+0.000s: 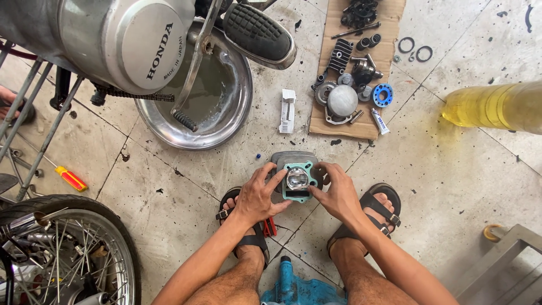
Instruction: The person sits on the floor and applies sealant from a tube onto the mating surface of a motorcycle engine casing. They then place a gasket over the sealant and press it into place.
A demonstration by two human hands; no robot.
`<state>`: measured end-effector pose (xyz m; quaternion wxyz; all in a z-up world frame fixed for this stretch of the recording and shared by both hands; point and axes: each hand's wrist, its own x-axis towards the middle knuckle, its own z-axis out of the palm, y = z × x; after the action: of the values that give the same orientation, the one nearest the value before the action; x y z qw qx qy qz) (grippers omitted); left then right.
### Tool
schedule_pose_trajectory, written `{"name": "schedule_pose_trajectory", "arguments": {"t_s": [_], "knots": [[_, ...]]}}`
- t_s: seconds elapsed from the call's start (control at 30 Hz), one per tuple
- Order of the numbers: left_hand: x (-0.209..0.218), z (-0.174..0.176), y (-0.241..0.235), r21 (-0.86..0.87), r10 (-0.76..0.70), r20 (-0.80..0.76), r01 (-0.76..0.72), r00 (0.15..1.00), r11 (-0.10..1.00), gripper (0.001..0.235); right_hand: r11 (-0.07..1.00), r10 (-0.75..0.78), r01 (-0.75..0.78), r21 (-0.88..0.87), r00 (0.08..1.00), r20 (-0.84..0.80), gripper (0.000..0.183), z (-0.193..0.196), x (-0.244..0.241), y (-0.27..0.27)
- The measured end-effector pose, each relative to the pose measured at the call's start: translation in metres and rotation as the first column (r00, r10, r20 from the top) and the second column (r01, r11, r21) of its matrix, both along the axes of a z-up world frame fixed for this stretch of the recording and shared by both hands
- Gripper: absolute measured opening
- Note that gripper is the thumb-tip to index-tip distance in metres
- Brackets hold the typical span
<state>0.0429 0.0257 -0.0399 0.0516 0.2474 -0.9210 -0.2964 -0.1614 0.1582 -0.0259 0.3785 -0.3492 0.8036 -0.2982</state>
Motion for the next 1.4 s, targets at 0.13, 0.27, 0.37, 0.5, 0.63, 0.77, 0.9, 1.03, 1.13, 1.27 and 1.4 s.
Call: {"name": "schedule_pose_trajectory", "arguments": {"t_s": [0.13, 0.27, 0.37, 0.5, 0.63, 0.77, 0.9, 1.03, 1.13, 1.27, 1.4], "knots": [[0.000, 0.000, 0.000, 0.016, 0.002, 0.022, -0.003, 1.000, 1.000, 0.078, 0.999, -0.035, 0.035, 0.018, 0.999, 0.027, 0.056, 0.000, 0.004, -0.003], [0.000, 0.000, 0.000, 0.007, 0.000, -0.001, 0.000, 1.000, 1.000, 0.079, 0.998, -0.055, 0.053, 0.039, 0.997, 0.051, 0.053, 0.000, 0.003, -0.004], [0.000, 0.001, 0.000, -0.003, -0.001, -0.008, 0.001, 1.000, 1.000, 0.079, 0.998, -0.063, 0.062, 0.026, 0.996, 0.059, 0.052, -0.001, 0.003, -0.004], [0.000, -0.005, 0.000, -0.012, 0.000, -0.028, 0.000, 1.000, 1.000, 0.079, 0.997, -0.066, 0.068, -0.031, 0.997, 0.046, 0.049, -0.010, 0.002, 0.006], [0.000, -0.006, 0.000, -0.028, -0.005, -0.047, 0.003, 0.999, 1.000, 0.080, 0.974, 0.062, -0.086, -0.211, 0.991, -0.119, 0.037, 0.012, -0.001, 0.020], [0.000, -0.007, 0.001, -0.044, -0.004, -0.056, 0.001, 0.998, 0.999, 0.079, 0.905, 0.253, -0.363, -0.222, 0.879, -0.405, 0.024, -0.005, 0.008, 0.040], [0.000, -0.008, 0.002, -0.038, -0.004, -0.067, 0.002, 0.998, 0.999, 0.079, 0.829, 0.161, -0.418, -0.373, 0.815, -0.557, 0.020, -0.018, 0.017, 0.040], [-0.001, -0.006, 0.001, -0.032, -0.013, -0.071, 0.011, 0.997, 0.999, 0.079, 0.770, 0.128, -0.463, -0.440, 0.787, -0.604, 0.008, -0.018, 0.016, 0.030], [-0.003, -0.002, 0.001, -0.032, -0.016, -0.074, 0.013, 0.997, 0.999, 0.079, 0.757, 0.125, -0.471, -0.454, 0.786, -0.606, 0.006, -0.019, 0.015, 0.029], [-0.003, -0.004, 0.001, -0.029, -0.015, -0.075, 0.013, 0.997, 1.000, 0.079, 0.757, 0.132, -0.473, -0.451, 0.786, -0.604, 0.006, -0.017, 0.014, 0.028], [-0.003, -0.005, 0.004, -0.041, -0.003, -0.084, 0.000, 0.996, 0.999, 0.079, 0.754, 0.183, -0.495, -0.432, 0.790, -0.585, 0.008, -0.011, 0.011, 0.026]]}}
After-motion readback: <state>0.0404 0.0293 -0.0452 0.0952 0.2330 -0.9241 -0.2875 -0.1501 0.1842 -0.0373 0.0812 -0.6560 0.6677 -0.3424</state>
